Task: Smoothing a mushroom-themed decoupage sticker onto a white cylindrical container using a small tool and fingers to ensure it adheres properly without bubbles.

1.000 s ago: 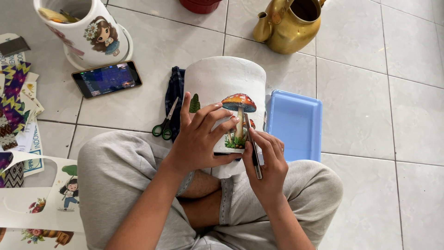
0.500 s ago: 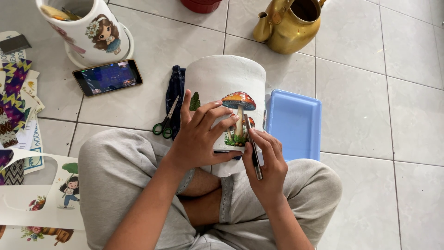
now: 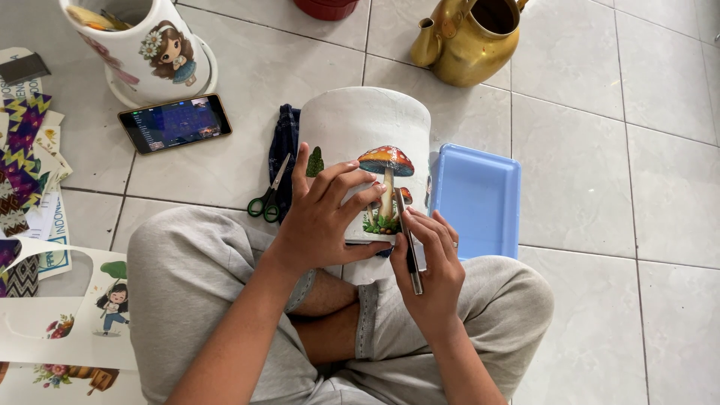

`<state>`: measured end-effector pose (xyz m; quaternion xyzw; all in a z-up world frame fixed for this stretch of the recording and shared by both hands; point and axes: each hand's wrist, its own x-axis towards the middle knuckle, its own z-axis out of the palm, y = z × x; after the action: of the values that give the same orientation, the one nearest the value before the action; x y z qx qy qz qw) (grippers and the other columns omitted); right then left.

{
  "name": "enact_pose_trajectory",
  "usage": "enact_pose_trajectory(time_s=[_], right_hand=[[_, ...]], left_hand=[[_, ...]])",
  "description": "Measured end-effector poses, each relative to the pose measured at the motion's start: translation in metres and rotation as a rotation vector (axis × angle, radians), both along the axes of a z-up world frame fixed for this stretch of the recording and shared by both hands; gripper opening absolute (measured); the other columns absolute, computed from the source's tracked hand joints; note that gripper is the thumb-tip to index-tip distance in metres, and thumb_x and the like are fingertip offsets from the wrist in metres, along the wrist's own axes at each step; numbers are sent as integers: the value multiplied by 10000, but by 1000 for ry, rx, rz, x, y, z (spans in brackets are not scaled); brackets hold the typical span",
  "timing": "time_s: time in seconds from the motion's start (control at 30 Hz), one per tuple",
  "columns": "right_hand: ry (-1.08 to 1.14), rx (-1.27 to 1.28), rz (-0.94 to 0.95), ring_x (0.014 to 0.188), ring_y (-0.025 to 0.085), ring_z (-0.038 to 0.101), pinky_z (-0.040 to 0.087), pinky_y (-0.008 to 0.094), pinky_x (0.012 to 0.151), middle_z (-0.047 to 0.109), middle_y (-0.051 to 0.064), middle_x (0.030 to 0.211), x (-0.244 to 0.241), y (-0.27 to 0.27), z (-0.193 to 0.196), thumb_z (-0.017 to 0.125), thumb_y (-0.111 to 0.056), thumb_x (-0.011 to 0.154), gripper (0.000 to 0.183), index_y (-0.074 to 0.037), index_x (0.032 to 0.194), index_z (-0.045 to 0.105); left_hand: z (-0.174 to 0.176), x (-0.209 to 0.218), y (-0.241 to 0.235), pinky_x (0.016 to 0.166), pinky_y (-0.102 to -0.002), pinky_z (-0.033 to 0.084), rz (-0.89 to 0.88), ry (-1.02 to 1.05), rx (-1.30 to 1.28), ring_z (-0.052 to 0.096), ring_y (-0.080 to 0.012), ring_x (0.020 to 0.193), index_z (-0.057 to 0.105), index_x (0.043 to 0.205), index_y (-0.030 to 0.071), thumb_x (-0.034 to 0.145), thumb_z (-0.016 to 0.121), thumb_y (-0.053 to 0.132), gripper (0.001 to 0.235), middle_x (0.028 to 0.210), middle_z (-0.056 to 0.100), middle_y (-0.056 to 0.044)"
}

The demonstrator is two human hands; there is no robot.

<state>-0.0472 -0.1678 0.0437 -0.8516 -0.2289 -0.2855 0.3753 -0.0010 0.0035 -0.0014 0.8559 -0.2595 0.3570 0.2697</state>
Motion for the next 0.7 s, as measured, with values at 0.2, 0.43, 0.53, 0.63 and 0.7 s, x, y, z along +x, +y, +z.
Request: enact_pose_trajectory(time_s=[0.2, 0.43, 0.53, 0.63, 0.7], right_hand=[[1, -9, -8, 1030, 335, 686, 401, 514, 1033, 692, 134, 1028, -3, 2, 3, 643, 4, 875, 238, 28, 1112, 646], [-7, -6, -9, 1030, 338, 689, 367, 530, 1065, 694, 130, 1002, -4, 5, 7, 655, 6, 862, 231, 24, 1092, 654], [-9, -3, -3, 1031, 338, 689, 360, 535, 1069, 695, 132, 1000, -4, 4, 6, 657, 2, 859, 229, 25, 1087, 654], [7, 15, -15, 1019, 329, 695, 381, 508, 1065, 701, 132, 1006, -4, 2, 6, 657, -9, 865, 244, 21, 1107, 654], [18, 10, -62, 1007, 345, 687, 408, 501, 1046, 697, 139, 1015, -5, -11, 4, 661, -18, 868, 263, 13, 1129, 642]], left_hand=[[-1, 0, 0, 1108, -739, 97, -4, 5, -10, 491, -253, 1235, 617, 1247, 205, 728, 709, 671, 704, 1231, 575, -29], [1, 0, 1, 1107, -740, 92, -16, 5, -24, 493, -260, 1234, 626, 1242, 201, 724, 730, 651, 694, 1232, 579, -35], [0, 0, 2, 1107, -741, 87, -21, 8, -27, 496, -261, 1227, 621, 1245, 197, 723, 730, 654, 703, 1225, 578, -38], [1, -1, 2, 1110, -737, 85, -15, 5, -21, 494, -258, 1233, 616, 1248, 193, 741, 706, 667, 700, 1232, 574, -35], [5, -4, 2, 1111, -734, 83, -16, 15, -12, 496, -259, 1234, 612, 1251, 186, 755, 689, 674, 700, 1234, 572, -37]])
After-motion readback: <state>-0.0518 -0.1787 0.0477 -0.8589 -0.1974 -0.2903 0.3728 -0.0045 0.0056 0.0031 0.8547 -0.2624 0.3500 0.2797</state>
